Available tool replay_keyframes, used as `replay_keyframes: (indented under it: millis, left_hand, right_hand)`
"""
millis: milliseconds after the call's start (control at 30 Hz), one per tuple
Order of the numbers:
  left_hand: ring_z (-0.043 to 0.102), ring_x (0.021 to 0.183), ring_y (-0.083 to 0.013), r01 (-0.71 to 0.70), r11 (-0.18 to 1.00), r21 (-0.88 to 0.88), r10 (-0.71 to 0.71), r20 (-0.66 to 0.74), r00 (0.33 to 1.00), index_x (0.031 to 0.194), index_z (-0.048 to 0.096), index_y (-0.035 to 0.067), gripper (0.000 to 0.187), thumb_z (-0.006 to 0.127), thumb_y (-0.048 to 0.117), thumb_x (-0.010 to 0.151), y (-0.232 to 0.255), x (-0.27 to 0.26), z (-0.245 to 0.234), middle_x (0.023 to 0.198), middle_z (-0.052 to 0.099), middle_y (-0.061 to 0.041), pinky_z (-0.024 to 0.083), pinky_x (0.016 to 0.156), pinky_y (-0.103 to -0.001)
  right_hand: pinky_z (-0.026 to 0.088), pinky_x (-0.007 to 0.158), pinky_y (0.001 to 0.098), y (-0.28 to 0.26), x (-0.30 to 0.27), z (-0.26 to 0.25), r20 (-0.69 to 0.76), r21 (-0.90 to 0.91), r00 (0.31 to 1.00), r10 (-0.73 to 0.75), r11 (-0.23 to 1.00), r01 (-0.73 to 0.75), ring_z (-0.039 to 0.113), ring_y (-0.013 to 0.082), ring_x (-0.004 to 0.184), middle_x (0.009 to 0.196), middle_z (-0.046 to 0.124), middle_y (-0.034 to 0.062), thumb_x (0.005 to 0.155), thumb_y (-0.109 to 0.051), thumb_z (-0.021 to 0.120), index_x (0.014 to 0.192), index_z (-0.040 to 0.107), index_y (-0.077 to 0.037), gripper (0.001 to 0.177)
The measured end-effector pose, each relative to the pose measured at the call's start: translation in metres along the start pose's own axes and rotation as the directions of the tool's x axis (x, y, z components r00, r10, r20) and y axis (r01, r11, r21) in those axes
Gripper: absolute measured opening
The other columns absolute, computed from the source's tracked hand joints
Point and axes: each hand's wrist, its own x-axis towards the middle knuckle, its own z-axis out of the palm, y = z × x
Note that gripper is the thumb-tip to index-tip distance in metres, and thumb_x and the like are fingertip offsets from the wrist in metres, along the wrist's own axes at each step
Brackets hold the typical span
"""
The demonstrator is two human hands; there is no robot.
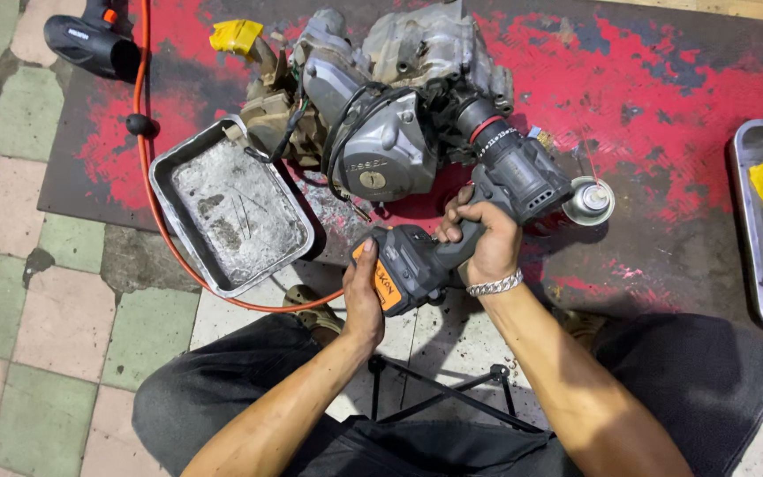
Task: The person sits on a stool and works on a disassembled motorcycle engine placed on a red workbench. They spray lubricant onto a wire brush and scrub the engine casing, then use a cordless drill to remove a bolt from the engine block.
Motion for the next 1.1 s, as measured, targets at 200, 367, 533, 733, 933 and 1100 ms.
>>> replay_keyframes:
  millis: [200,367,533,733,933,1100]
  left_hand:
    - [0.071,0.092,-0.0183,0.017,0.999,-0.039,-0.015,0.05,0.999,0.117,0.062,0.0,0.047,0.057,0.044,0.101,0.004,-0.008,0.0,0.107,0.072,-0.012,0.058,0.086,-0.035]
    - [0.072,0.097,-0.018,0.019,0.999,0.028,-0.02,0.025,0.999,0.121,0.062,0.0,0.05,0.057,0.045,0.1,0.007,0.0,0.002,0.111,0.072,-0.011,0.058,0.089,-0.033]
    - [0.071,0.098,-0.0196,0.127,0.992,-0.024,-0.126,0.061,0.99,0.123,0.061,0.0,0.054,0.054,0.048,0.101,-0.008,-0.008,0.012,0.113,0.072,-0.012,0.057,0.092,-0.036]
    - [0.071,0.106,-0.0208,0.227,0.967,-0.116,-0.208,0.153,0.966,0.129,0.059,-0.001,0.058,0.046,0.049,0.104,-0.017,-0.013,0.021,0.123,0.071,-0.013,0.055,0.099,-0.036]
    - [0.069,0.112,-0.0212,0.328,0.939,-0.105,-0.292,0.26,0.92,0.135,0.057,0.002,0.063,0.04,0.055,0.105,-0.025,-0.036,0.039,0.126,0.069,-0.013,0.054,0.101,-0.036]
    - [0.065,0.115,-0.0197,0.449,0.892,-0.048,-0.409,0.334,0.849,0.145,0.046,0.012,0.061,0.042,0.057,0.104,-0.023,-0.052,0.059,0.132,0.063,-0.01,0.054,0.098,-0.039]
  right_hand:
    - [0.046,0.066,0.0366,0.003,-0.007,0.007,0.004,-0.032,1.0,-0.011,0.999,0.011,0.049,0.0187,0.06,0.079,0.052,0.0097,0.083,-0.007,0.054,0.095,0.053,-0.004,0.013]
    - [0.045,0.066,0.0365,-0.007,-0.004,0.01,-0.001,-0.023,1.0,-0.01,1.0,0.01,0.049,0.0191,0.06,0.079,0.053,0.0105,0.083,-0.006,0.054,0.095,0.053,-0.005,0.013]
    - [0.046,0.06,0.0371,-0.017,-0.014,0.017,-0.189,-0.094,0.982,-0.025,0.996,0.007,0.051,0.02,0.057,0.075,0.055,0.0111,0.081,-0.005,0.055,0.095,0.057,-0.003,0.014]
    - [0.047,0.056,0.0378,-0.031,-0.021,0.03,-0.215,-0.227,0.972,-0.098,0.973,0.048,0.053,0.0209,0.055,0.074,0.057,0.0116,0.084,-0.002,0.057,0.095,0.058,-0.001,0.011]
    - [0.049,0.055,0.037,-0.062,-0.029,0.032,-0.214,-0.403,0.969,-0.122,0.915,0.026,0.055,0.0204,0.055,0.075,0.06,0.0114,0.086,-0.002,0.058,0.092,0.06,0.001,0.007]
    - [0.049,0.05,0.0363,-0.088,-0.025,0.043,-0.187,-0.571,0.972,-0.14,0.821,0.008,0.057,0.0203,0.053,0.072,0.061,0.01,0.088,-0.002,0.062,0.092,0.061,0.0,0.005]
